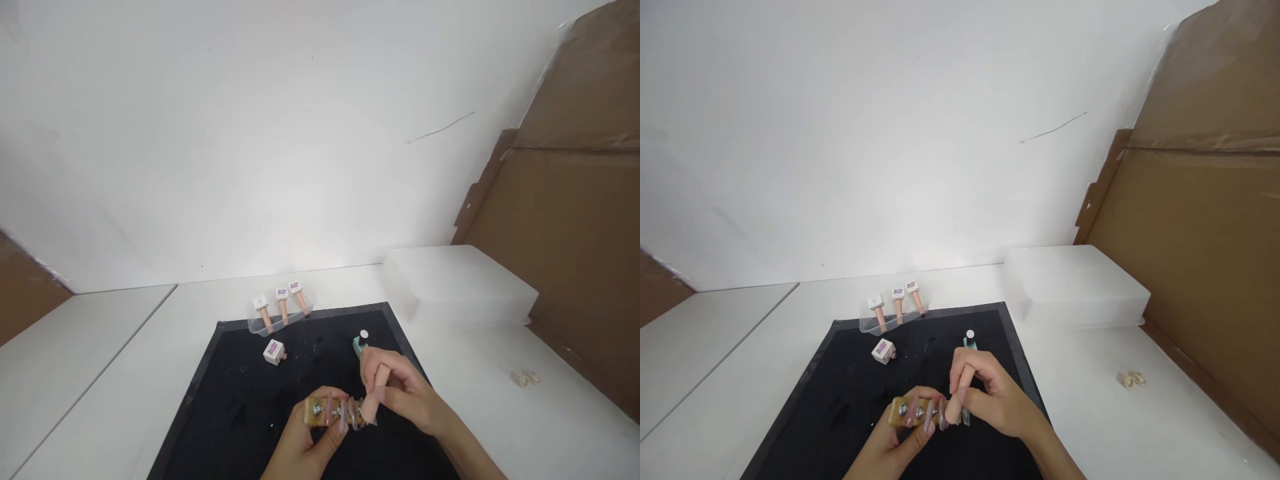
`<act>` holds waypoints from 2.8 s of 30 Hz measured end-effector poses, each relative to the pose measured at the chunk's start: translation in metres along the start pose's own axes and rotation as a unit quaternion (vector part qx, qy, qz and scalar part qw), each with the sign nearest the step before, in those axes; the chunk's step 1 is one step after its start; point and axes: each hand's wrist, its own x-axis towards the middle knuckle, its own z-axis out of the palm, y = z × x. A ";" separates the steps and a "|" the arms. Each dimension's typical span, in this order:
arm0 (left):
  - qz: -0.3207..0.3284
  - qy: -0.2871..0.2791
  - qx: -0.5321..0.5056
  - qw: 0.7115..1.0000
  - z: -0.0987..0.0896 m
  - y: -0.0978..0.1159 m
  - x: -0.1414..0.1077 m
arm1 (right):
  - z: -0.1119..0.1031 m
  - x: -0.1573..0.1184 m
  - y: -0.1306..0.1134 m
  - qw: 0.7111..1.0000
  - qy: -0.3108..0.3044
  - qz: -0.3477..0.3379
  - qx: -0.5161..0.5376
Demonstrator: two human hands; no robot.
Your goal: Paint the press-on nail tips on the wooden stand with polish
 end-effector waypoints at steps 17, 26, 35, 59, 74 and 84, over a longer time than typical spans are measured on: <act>0.021 0.033 0.043 0.998 0.001 -0.004 -0.002 | 0.001 0.000 -0.002 0.999 0.027 0.002 -0.032; 0.016 0.007 0.029 0.999 0.004 -0.004 -0.001 | 0.005 0.002 -0.001 0.992 0.080 0.037 -0.090; 0.018 0.049 0.028 0.998 0.004 -0.013 -0.002 | 0.003 0.001 -0.007 0.998 0.009 0.025 -0.060; -0.056 0.001 -0.148 0.987 -0.004 -0.014 0.000 | 0.008 0.003 -0.001 0.987 0.152 0.053 -0.011; -0.062 0.020 -0.197 0.978 -0.003 -0.007 -0.002 | 0.009 0.004 0.003 0.982 0.166 0.078 0.046; -0.068 -0.001 -0.196 0.978 -0.005 -0.007 0.004 | 0.007 0.000 0.001 0.993 0.065 0.069 0.074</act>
